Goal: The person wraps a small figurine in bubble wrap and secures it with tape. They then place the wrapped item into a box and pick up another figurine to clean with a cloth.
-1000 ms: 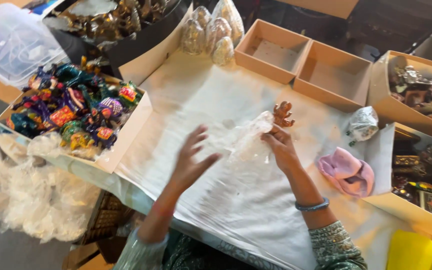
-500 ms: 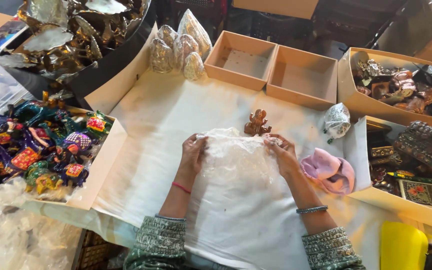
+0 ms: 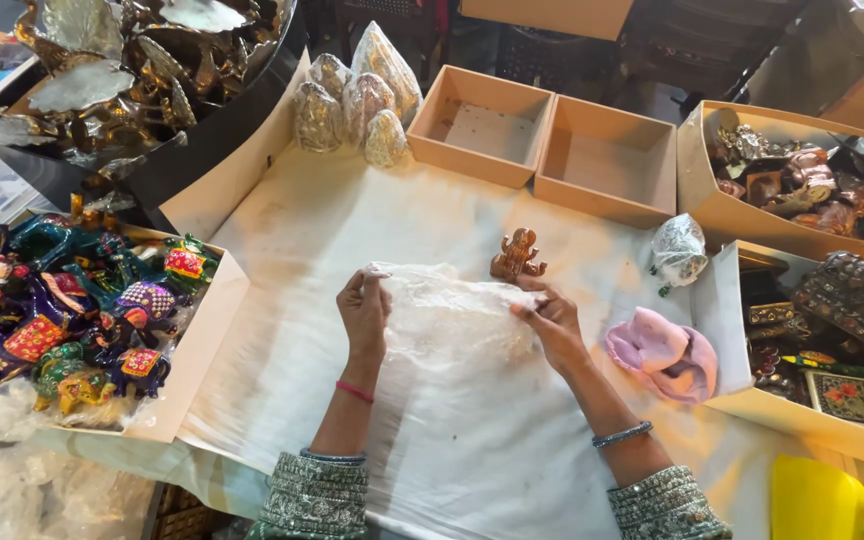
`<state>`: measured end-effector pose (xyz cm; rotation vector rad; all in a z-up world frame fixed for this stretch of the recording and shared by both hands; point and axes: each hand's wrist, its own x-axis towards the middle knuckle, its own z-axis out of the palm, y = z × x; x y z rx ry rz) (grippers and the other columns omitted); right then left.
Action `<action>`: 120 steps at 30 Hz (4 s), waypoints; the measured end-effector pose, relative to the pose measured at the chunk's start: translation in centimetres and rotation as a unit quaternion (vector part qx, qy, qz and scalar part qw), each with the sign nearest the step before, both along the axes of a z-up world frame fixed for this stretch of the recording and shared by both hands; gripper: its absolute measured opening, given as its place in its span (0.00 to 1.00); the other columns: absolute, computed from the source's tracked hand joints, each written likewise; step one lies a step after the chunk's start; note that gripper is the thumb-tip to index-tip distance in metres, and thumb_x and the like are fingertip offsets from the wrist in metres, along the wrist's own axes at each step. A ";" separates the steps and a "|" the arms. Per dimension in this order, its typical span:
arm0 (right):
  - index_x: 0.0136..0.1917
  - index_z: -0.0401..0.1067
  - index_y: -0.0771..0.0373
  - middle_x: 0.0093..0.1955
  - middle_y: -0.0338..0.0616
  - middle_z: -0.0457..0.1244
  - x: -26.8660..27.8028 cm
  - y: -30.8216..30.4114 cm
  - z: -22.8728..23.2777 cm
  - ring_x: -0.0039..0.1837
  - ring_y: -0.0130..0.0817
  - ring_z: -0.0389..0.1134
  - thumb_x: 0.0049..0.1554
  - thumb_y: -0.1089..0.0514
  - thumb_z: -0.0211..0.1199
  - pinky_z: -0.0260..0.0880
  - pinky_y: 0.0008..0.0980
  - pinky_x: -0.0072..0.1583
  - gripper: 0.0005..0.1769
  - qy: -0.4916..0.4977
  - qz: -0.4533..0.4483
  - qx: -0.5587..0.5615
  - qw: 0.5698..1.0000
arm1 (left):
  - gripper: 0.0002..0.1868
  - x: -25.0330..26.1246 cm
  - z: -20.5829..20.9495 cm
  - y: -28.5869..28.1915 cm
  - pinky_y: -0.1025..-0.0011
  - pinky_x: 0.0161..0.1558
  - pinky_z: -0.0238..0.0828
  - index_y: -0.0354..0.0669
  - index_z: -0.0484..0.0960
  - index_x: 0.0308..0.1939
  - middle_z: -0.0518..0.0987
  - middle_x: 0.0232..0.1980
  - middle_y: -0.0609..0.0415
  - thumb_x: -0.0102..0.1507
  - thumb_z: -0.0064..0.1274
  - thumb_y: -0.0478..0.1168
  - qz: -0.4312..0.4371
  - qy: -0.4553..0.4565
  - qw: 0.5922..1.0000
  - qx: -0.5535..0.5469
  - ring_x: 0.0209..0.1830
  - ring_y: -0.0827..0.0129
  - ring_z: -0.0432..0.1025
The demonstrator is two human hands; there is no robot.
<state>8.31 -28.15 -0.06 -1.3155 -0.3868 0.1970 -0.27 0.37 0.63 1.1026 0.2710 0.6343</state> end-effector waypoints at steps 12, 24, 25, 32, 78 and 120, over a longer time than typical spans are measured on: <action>0.49 0.74 0.69 0.40 0.39 0.62 0.4 -1.0 -2.2 0.37 0.20 0.57 0.65 0.67 0.65 0.55 0.20 0.39 0.02 -0.109 -0.252 -0.070 0.959 | 0.35 -4.4 7.6 -2.4 0.68 0.42 0.78 0.37 0.82 0.52 0.84 0.46 0.47 0.65 0.47 0.68 -0.515 -0.165 0.835 0.097 0.41 0.67 0.78; 0.49 0.73 0.66 0.64 0.53 0.67 -1.0 0.7 -0.4 0.62 0.40 0.69 0.62 0.57 0.63 0.69 0.39 0.64 0.09 0.029 0.062 0.219 0.973 | 0.25 -0.7 1.4 -4.6 0.71 0.64 0.66 0.47 0.74 0.64 0.77 0.62 0.56 0.67 0.52 0.52 -0.267 0.043 0.957 0.109 0.64 0.72 0.69; 0.49 0.73 0.66 0.64 0.53 0.67 -1.2 0.8 -0.2 0.62 0.40 0.69 0.62 0.57 0.63 0.69 0.39 0.64 0.09 0.029 0.063 0.218 0.973 | 0.25 -0.9 1.1 -4.9 0.71 0.64 0.66 0.47 0.74 0.64 0.77 0.62 0.56 0.67 0.52 0.52 -0.266 0.043 0.957 0.109 0.64 0.72 0.69; 0.65 0.68 0.65 0.64 0.51 0.66 -0.8 0.3 1.5 0.64 0.35 0.68 0.57 0.57 0.60 0.67 0.36 0.68 0.23 0.034 0.049 0.148 0.987 | 0.12 -0.3 -1.2 -5.3 0.72 0.49 0.77 0.37 0.83 0.45 0.84 0.40 0.55 0.69 0.56 0.44 -0.285 0.024 0.958 0.031 0.41 0.73 0.78; 0.78 0.59 0.64 0.74 0.41 0.58 9.3 -4.1 -1.6 0.57 0.28 0.65 0.48 0.77 0.58 0.70 0.27 0.56 0.45 -0.028 -0.035 -0.068 0.997 | 0.46 13.5 -3.7 -2.8 0.64 0.61 0.70 0.44 0.60 0.77 0.61 0.79 0.49 0.53 0.50 0.25 -0.140 0.044 0.835 0.530 0.62 0.49 0.68; 0.75 0.57 0.67 0.68 0.61 0.62 9.8 -1.5 -1.0 0.70 0.55 0.64 0.41 0.52 0.81 0.65 0.43 0.68 0.55 -0.281 0.001 -0.407 0.869 | 0.68 12.7 -1.2 -8.9 0.57 0.69 0.60 0.47 0.29 0.80 0.72 0.65 0.38 0.51 0.68 0.39 -0.238 0.093 0.766 0.590 0.67 0.44 0.65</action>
